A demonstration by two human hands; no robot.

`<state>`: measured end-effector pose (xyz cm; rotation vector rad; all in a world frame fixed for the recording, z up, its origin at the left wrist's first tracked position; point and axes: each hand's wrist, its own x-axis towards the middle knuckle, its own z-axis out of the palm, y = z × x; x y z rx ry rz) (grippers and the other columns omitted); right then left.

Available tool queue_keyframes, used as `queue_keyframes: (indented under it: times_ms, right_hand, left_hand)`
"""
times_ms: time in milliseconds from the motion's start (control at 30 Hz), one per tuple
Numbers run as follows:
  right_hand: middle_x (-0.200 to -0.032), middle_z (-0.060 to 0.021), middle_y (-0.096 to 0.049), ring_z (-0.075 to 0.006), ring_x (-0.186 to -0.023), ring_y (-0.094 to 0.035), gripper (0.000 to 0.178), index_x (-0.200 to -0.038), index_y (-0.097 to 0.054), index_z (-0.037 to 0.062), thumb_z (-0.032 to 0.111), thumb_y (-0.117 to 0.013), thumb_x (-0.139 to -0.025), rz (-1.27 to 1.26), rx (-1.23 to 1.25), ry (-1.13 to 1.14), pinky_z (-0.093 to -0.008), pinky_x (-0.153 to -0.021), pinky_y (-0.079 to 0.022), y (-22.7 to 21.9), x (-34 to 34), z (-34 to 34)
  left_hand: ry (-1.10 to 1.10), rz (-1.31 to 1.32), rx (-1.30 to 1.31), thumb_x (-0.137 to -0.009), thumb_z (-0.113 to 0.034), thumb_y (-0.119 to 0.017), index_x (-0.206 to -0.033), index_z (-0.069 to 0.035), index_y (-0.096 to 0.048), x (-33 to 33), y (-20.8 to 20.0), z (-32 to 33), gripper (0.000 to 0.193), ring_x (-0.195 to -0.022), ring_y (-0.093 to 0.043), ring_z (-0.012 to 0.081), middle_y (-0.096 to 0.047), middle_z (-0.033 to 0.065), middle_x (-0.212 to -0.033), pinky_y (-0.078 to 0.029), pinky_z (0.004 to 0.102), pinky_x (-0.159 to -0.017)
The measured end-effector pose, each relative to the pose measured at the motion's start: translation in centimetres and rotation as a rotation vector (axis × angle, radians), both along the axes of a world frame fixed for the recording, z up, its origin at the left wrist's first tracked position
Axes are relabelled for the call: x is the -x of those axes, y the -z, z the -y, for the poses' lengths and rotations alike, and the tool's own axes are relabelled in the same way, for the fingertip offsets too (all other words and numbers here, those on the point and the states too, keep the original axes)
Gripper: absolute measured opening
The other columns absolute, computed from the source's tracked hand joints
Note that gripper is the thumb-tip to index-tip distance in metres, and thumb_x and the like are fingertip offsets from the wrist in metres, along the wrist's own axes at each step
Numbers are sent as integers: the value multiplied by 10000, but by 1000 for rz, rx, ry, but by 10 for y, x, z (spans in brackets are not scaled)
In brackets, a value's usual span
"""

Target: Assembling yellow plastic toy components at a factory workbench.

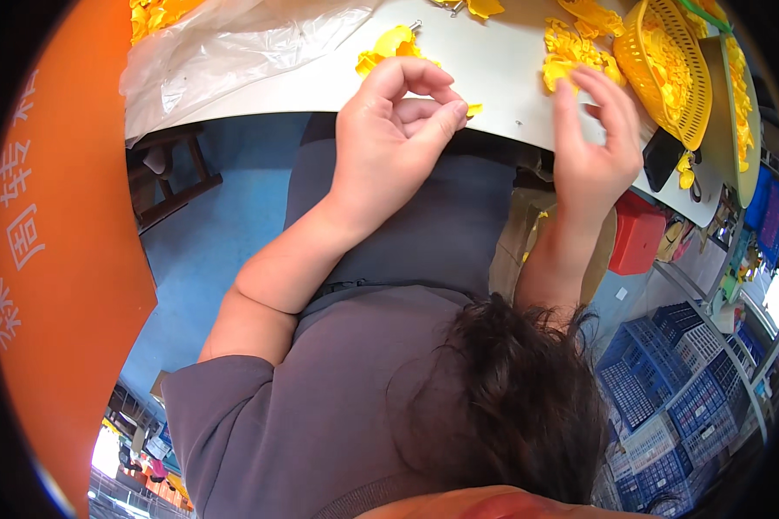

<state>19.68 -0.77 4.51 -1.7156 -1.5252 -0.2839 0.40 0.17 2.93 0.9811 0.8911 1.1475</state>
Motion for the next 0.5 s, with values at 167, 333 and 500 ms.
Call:
queue_keyframes:
  times_ms: [167,333,500]
  right_hand:
    - [-908,-100,-717,-178,-847,-678,145,-956,-730,-18,-24,-744,-812,-380,361,-611,-266,-723,-525,-13,23,8]
    - [-838,-104,-710,-202,-761,-680,117,-897,-726,-12,-19,-758,-784,-388,393,-715,-276,-683,-535,-18,28,1]
    - [-840,-91,-703,-168,-745,-666,98,-885,-717,-16,-19,-753,-793,-332,399,-693,-265,-671,-526,-6,33,-12]
  left_hand:
    - [26,-22,-37,-876,64,-687,-1075,46,-552,7,-9,-1,241,-880,-690,146,-670,120,-951,-585,254,-809]
    - [-9,-34,-79,-875,60,-691,-1041,39,-575,16,-3,2,204,-885,-687,128,-670,89,-940,-592,253,-807]
    - [-263,-416,-592,-819,5,-769,-1066,15,-617,33,5,-6,290,-918,-672,162,-601,144,-1130,-599,245,-766]
